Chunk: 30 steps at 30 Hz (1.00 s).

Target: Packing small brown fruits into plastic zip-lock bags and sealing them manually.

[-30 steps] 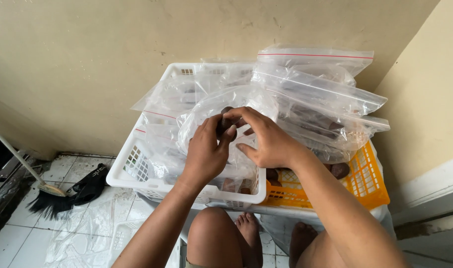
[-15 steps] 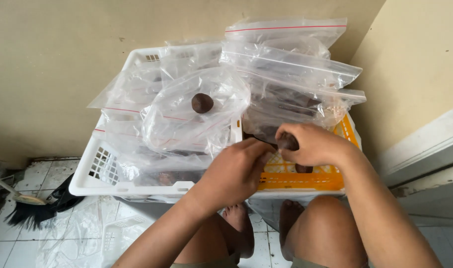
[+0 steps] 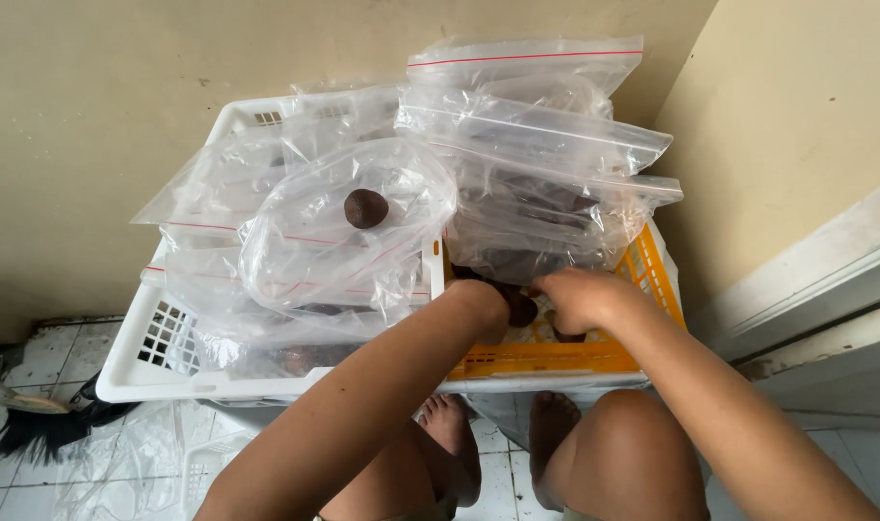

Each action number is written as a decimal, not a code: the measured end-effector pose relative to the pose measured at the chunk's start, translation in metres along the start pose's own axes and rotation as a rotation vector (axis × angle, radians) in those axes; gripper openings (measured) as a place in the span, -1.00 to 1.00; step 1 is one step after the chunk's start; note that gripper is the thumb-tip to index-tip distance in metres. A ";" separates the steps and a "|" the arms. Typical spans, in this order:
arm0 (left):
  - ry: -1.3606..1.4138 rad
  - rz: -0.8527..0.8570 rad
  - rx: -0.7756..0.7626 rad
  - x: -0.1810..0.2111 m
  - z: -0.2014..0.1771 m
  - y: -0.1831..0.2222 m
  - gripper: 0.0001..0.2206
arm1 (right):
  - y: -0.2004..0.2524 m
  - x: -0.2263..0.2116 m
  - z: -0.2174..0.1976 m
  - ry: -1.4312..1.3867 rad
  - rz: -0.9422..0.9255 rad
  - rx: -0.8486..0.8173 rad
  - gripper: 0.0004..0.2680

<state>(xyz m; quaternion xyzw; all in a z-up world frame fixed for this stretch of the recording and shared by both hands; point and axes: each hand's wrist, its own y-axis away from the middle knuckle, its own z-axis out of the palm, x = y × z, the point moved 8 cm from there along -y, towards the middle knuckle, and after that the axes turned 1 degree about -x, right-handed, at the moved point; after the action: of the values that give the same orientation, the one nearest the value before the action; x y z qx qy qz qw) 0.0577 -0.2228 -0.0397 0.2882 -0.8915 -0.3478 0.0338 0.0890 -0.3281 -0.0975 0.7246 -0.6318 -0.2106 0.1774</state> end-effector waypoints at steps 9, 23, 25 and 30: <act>0.080 0.009 -0.059 -0.003 0.010 -0.010 -0.60 | -0.005 -0.004 0.023 -0.138 -0.047 -0.042 -0.49; 0.209 0.010 -0.109 -0.075 0.074 -0.083 -0.54 | -0.016 -0.002 0.033 -0.261 -0.073 -0.020 -0.60; 0.222 0.012 -0.122 -0.097 0.110 -0.108 -0.53 | -0.016 0.002 0.037 -0.268 -0.055 -0.015 -0.60; 0.261 0.014 -0.142 -0.030 0.038 -0.043 -0.50 | -0.023 0.012 0.043 -0.243 -0.031 0.011 -0.59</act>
<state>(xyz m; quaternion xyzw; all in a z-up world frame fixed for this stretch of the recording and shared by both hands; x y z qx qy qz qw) 0.0937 -0.2095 -0.0922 0.3218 -0.8546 -0.3695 0.1721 0.0866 -0.3365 -0.1469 0.7043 -0.6386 -0.2961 0.0925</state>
